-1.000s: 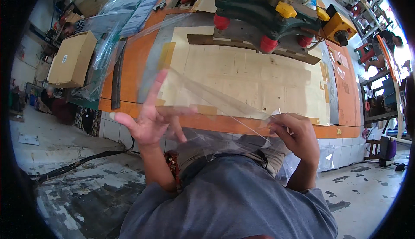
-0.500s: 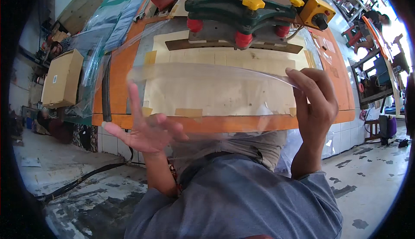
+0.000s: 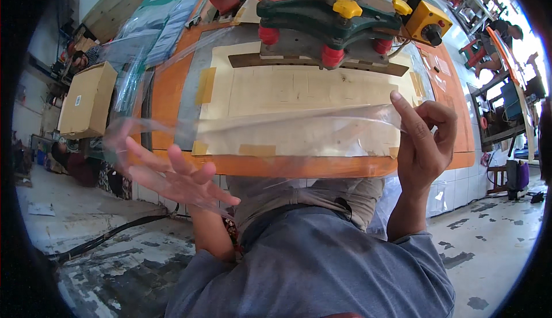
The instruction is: The person folds, creases, and opens clear plastic sheets by hand on a workbench to assemble boxes.
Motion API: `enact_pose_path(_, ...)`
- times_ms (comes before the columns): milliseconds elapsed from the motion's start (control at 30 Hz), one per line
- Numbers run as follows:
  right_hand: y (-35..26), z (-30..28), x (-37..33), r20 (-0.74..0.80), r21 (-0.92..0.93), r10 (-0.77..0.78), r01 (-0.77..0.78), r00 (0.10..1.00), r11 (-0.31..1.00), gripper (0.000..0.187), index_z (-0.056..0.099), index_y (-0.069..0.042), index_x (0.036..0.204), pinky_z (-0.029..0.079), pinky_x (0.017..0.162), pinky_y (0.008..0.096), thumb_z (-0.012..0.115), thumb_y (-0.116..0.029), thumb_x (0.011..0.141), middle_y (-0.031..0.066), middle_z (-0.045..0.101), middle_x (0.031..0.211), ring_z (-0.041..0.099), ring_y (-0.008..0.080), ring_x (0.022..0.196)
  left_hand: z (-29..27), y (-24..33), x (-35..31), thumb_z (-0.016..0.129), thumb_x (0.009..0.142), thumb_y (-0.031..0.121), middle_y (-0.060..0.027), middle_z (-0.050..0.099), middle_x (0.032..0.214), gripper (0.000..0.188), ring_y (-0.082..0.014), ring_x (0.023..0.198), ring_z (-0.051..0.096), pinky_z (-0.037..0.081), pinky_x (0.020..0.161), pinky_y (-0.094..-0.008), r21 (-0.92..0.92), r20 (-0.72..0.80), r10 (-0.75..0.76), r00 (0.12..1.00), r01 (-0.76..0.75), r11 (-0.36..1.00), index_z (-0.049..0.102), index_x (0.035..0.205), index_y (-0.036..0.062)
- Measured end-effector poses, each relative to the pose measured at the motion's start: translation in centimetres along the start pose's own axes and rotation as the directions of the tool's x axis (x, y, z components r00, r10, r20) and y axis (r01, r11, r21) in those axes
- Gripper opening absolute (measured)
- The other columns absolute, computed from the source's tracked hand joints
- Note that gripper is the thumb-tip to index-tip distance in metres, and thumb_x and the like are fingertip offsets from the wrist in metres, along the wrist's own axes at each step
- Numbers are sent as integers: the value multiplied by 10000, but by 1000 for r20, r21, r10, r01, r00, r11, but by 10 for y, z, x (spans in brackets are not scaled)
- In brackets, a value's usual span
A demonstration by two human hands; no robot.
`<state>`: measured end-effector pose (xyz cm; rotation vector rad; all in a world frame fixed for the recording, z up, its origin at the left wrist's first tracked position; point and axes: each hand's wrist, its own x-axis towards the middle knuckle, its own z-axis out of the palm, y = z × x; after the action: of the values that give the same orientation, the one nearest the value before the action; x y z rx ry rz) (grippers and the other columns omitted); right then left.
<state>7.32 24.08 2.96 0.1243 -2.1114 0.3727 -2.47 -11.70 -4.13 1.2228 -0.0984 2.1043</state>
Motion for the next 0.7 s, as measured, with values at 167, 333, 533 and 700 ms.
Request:
enact_pose_path(167,-7,0,-3,30,25,-6,6,1000,1000,482,810,-99,1164,412,634,263,711,131,751,28,495,937,516,130,785,-16,-20,-1,314,1046,673,-15,225,1727,629,-373,1571,231,250,1160,-747,-114,-127,378,917,-392,913,255,1628,440)
enact_pose_path(333,-6,2,-6,1,16,13,-13,1000,1000,491,812,-99,1162,407,627,263,705,139,746,25,487,931,514,128,773,-35,-46,-8,454,1068,474,-137,453,1578,539,-304,1356,541,496,1098,-515,-171,-311,329,892,-393,904,478,1533,203)
enact_pose_path(533,-4,2,-12,13,33,59,-59,998,998,519,814,-170,1179,384,598,261,726,86,736,6,524,919,500,126,777,-24,-61,2,773,931,245,-245,637,1240,560,-364,1291,577,519,1081,-501,616,-548,402,734,28,787,566,1375,-26)
enact_pose_path(700,-4,5,-12,12,49,60,-60,998,997,526,818,-172,1171,392,581,261,718,101,732,16,543,911,504,124,749,-15,-56,20,788,899,454,-290,601,1378,799,-400,1250,633,503,1092,-489,821,-367,207,907,210,531,520,1413,-96)
